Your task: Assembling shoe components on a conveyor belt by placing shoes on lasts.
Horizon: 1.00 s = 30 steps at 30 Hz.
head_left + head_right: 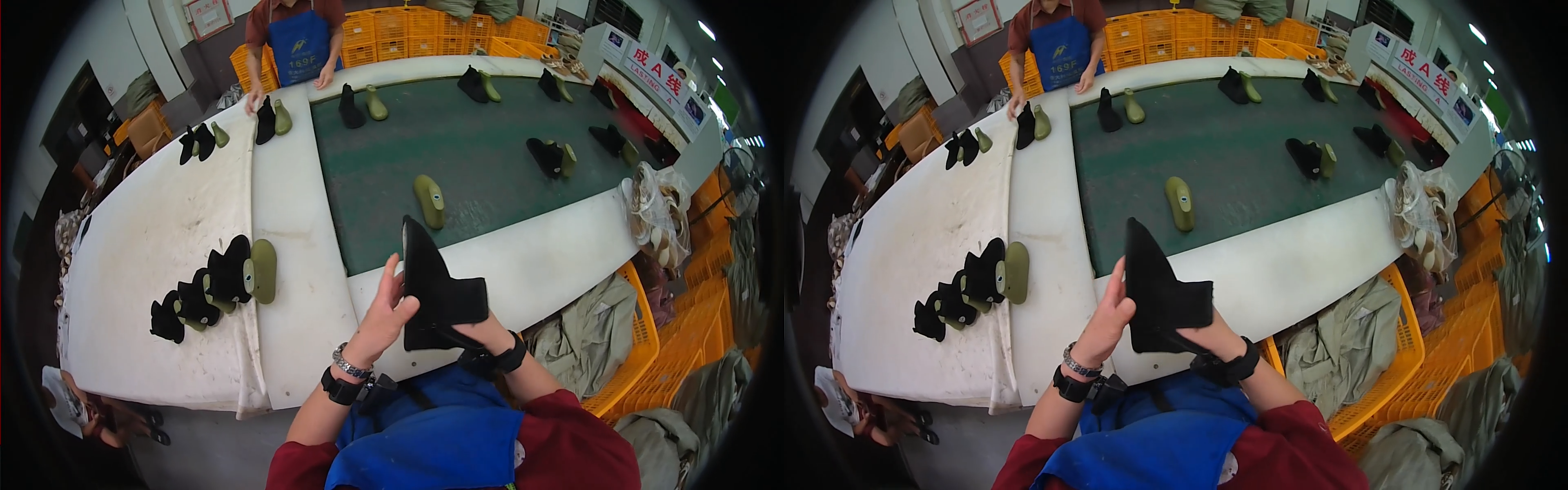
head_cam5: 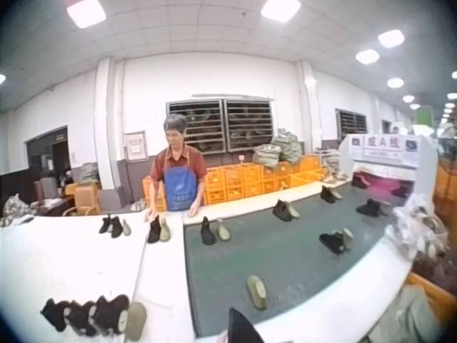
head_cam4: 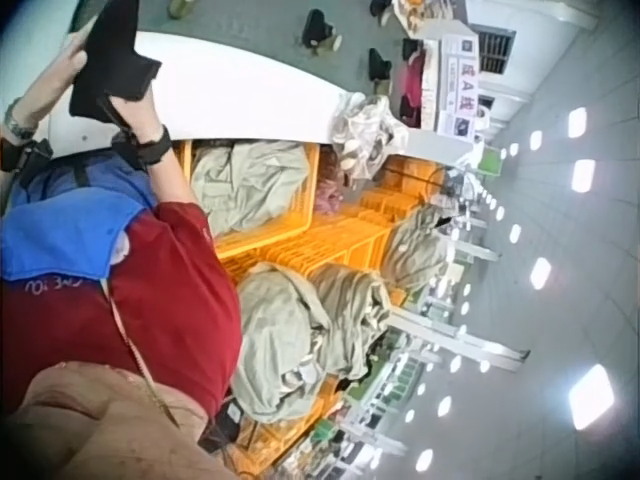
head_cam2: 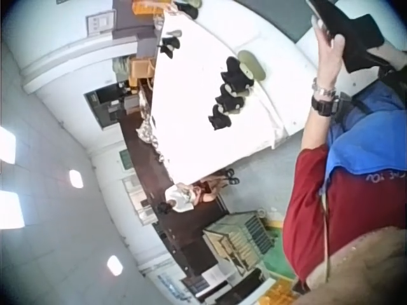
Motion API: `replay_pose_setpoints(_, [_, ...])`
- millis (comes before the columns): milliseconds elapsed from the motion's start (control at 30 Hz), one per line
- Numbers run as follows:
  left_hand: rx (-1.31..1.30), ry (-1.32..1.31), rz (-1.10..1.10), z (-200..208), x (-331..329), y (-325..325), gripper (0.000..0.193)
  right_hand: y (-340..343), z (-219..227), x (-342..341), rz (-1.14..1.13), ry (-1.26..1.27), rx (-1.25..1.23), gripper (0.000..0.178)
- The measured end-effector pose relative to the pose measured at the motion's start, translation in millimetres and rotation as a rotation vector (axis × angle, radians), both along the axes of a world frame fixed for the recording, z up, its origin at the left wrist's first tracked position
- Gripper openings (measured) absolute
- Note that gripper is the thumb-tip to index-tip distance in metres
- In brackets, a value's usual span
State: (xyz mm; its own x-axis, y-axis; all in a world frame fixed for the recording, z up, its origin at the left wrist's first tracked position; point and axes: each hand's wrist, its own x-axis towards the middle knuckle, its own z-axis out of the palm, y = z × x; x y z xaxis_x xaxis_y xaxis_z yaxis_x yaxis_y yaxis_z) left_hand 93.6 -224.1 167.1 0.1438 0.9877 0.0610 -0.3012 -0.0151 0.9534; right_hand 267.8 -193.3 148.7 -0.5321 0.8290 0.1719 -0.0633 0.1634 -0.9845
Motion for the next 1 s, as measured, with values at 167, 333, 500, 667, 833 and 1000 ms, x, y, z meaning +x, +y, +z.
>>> replay_pose_setpoints(167, [-0.158,-0.156,0.074,-16.8,-2.5,9.1,0.055,-12.7,38.3,-19.4,0.003,-0.294,0.749,0.027])
replay_pose_setpoints(333, [-0.341,-0.486,0.090,-15.3,-16.3,20.0,0.059,-18.0,34.9,-12.6,-0.279,-0.204,0.702,0.028])
replay_pose_setpoints(500, [-0.297,-0.444,0.144,1.0,-16.5,18.8,0.060,-8.4,32.8,2.4,-0.221,-0.274,0.512,0.063])
replay_pose_setpoints(667, [-0.299,-0.537,0.089,-4.9,-25.1,21.5,0.063,-14.7,29.3,15.6,0.033,-0.003,-0.016,0.061])
replay_pose_setpoints(833, [-0.326,-0.472,0.126,5.4,-25.1,15.7,0.058,3.5,15.0,18.2,-0.090,0.354,-0.439,0.027])
replay_pose_setpoints(1000, [-0.178,-0.347,0.247,-2.4,-57.4,24.2,0.028,2.5,-2.4,17.3,0.035,0.699,-0.897,0.040])
